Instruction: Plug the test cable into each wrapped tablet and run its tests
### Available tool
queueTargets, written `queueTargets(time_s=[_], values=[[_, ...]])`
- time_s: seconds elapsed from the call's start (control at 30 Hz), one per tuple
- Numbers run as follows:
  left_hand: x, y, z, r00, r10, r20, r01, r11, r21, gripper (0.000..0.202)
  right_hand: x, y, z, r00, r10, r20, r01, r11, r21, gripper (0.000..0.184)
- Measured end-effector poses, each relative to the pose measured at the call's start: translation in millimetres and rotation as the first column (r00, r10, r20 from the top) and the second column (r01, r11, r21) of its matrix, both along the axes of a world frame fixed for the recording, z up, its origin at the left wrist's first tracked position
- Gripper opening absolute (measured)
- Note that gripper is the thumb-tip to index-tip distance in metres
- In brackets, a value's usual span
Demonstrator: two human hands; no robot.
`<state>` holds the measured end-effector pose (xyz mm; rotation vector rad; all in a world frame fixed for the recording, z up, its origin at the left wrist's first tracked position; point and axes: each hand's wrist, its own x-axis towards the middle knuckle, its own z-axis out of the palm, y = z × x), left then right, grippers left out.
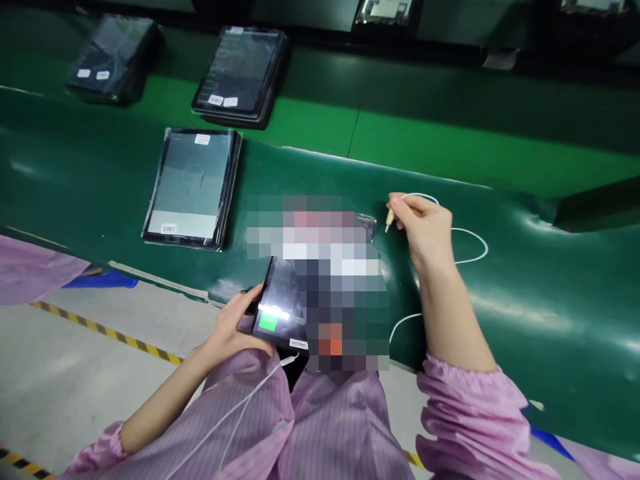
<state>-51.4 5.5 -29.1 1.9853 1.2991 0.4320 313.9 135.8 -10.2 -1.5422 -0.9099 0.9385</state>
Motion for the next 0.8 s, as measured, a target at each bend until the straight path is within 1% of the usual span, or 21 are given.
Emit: queueTargets(time_s=[0.1, 0.2, 0.33, 0.4, 0.47, 0.57, 0.67, 0.73, 0.8], values=[[0, 1, 0.4, 0.999, 0.021, -0.027, -0.022, 0.999, -0.044, 0.122, -6, 15, -10.3, 1.000, 0.026, -0.010, -0.025, 0.997, 0.071, 0.042], [1, 3, 2.3, 0.999, 0.040, -0.024, -0.042, 0.995, -0.093, 0.122, -8, 23, -17.0, 0.999, 0.032, -0.024, -0.029, 0.992, 0.126, 0.048], [3, 1, 3.9, 0.998, 0.070, -0.009, -0.070, 0.993, -0.095, 0.120, -8, 25, -17.2, 0.998, 0.064, -0.002, -0.063, 0.991, 0.114, 0.049], [6, -2, 4.4, 0.998, 0.062, -0.002, -0.062, 0.996, -0.065, 0.120, -9, 24, -14.0, 0.997, 0.078, 0.001, -0.078, 0.993, 0.088, 0.051], [11, -6, 4.2, 0.999, 0.042, -0.013, -0.042, 0.999, -0.007, 0.117, -10, 23, -10.2, 0.995, 0.102, 0.000, -0.102, 0.993, 0.058, 0.053], [22, -14, 1.8, 0.998, 0.034, -0.045, -0.029, 0.994, 0.108, 0.125, -12, 22, -5.1, 0.990, 0.143, 0.007, -0.144, 0.989, 0.037, 0.054], [33, -19, -2.2, 0.995, 0.092, -0.048, -0.081, 0.979, 0.186, 0.135, -13, 23, -1.6, 0.990, 0.144, 0.015, -0.144, 0.988, 0.047, 0.054], [37, -20, -4.3, 0.992, 0.125, -0.028, -0.117, 0.973, 0.201, 0.137, -13, 23, -0.2, 0.992, 0.129, 0.017, -0.129, 0.990, 0.053, 0.054], [39, -20, -6.1, 0.991, 0.130, -0.009, -0.126, 0.972, 0.200, 0.138, -13, 23, 0.7, 0.991, 0.130, 0.022, -0.131, 0.990, 0.046, 0.054]])
